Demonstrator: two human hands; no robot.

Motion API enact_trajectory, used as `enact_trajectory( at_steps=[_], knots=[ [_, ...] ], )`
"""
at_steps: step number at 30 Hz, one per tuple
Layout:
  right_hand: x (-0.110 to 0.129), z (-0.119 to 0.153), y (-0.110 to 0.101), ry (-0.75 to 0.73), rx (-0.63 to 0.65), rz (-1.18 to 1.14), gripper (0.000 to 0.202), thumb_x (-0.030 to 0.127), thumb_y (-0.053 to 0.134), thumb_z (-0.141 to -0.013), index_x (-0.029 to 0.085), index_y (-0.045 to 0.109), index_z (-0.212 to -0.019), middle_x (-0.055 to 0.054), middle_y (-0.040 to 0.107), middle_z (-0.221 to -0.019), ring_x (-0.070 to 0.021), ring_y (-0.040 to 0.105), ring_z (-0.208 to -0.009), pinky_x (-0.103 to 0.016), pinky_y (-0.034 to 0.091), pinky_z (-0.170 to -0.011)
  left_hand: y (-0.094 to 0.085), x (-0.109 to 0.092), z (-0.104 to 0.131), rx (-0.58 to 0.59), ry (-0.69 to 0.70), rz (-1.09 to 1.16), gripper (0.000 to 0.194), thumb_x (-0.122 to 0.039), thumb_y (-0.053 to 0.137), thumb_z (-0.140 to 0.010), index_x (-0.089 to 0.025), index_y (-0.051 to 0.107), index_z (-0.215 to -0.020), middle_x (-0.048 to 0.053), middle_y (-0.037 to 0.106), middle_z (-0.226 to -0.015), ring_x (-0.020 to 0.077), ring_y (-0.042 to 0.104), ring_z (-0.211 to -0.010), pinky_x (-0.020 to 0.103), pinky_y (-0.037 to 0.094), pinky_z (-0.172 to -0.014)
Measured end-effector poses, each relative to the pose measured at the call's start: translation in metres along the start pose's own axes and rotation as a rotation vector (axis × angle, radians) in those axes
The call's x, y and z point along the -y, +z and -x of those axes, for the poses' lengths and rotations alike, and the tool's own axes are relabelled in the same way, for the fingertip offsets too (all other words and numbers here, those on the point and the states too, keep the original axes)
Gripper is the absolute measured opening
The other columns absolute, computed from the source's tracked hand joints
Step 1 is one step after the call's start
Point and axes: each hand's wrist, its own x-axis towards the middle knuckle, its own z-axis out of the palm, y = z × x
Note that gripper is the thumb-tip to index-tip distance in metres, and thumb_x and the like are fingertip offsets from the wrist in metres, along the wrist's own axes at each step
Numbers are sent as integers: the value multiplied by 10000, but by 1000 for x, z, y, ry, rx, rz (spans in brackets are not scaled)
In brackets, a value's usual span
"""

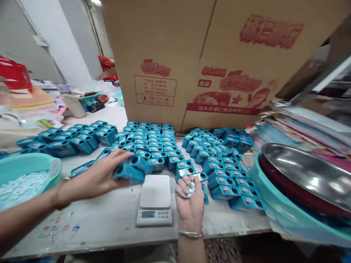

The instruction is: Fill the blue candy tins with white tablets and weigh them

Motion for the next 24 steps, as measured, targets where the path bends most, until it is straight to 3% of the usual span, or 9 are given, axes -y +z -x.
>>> enact_trajectory(
  at_steps=[4,7,9,12,15,18,20,24],
  knots=[
    [16,8,-12,-40,22,6,201,172,603,-845,200,422,-762,80,427,-624,-46,397,-453,-149,311,-390,77,-20,-16,150,11,22,626,-344,678,-750,-245,477,-1334,101,543,-1183,264,582,-1037,368,519,-870],
    [27,10,-21,-76,11,-19,193,176,607,-840,198,432,-763,77,440,-628,-48,400,-454,-152,324,-393,99,-22,-26,177,19,8,672,-277,668,-741,-224,457,-1377,129,548,-1222,283,583,-1080,387,520,-890],
    [28,8,-25,-81,8,-31,187,183,607,-841,197,438,-763,76,439,-628,-49,396,-452,-153,324,-390,97,-24,-28,189,36,30,659,-269,660,-753,-224,463,-1380,137,542,-1284,294,572,-1138,403,511,-930],
    [24,1,-26,-45,-5,-45,177,206,590,-858,193,445,-757,75,422,-618,-50,385,-448,-153,314,-384,74,-25,-18,192,39,82,587,-288,650,-783,-277,498,-1351,98,494,-1407,288,540,-1229,413,471,-1014],
    [17,-6,-21,-9,-32,-63,170,231,532,-896,191,450,-753,68,409,-615,-53,377,-445,-153,297,-378,44,-14,12,160,-19,97,547,-331,653,-804,-354,497,-1329,18,517,-1397,254,547,-1230,379,465,-1028],
    [10,-13,-12,3,-73,-63,212,275,449,-939,188,452,-746,59,410,-619,-53,361,-438,-151,284,-369,30,10,53,84,-118,78,466,-405,669,-794,-365,551,-1243,1,644,-1198,244,638,-1061,324,550,-851],
    [5,-19,-6,5,-108,-44,249,306,410,-956,190,453,-741,56,403,-618,-56,363,-442,-150,293,-373,37,27,80,59,-193,47,416,-439,654,-796,-345,575,-1193,12,674,-1099,246,669,-952,316,559,-752],
    [-7,-29,4,32,-118,17,253,319,444,-949,195,441,-728,63,380,-611,-56,369,-452,-143,282,-370,73,49,113,40,-337,0,354,-432,641,-779,-297,613,-1105,40,684,-1052,259,691,-835,321,539,-662]
  ],
)
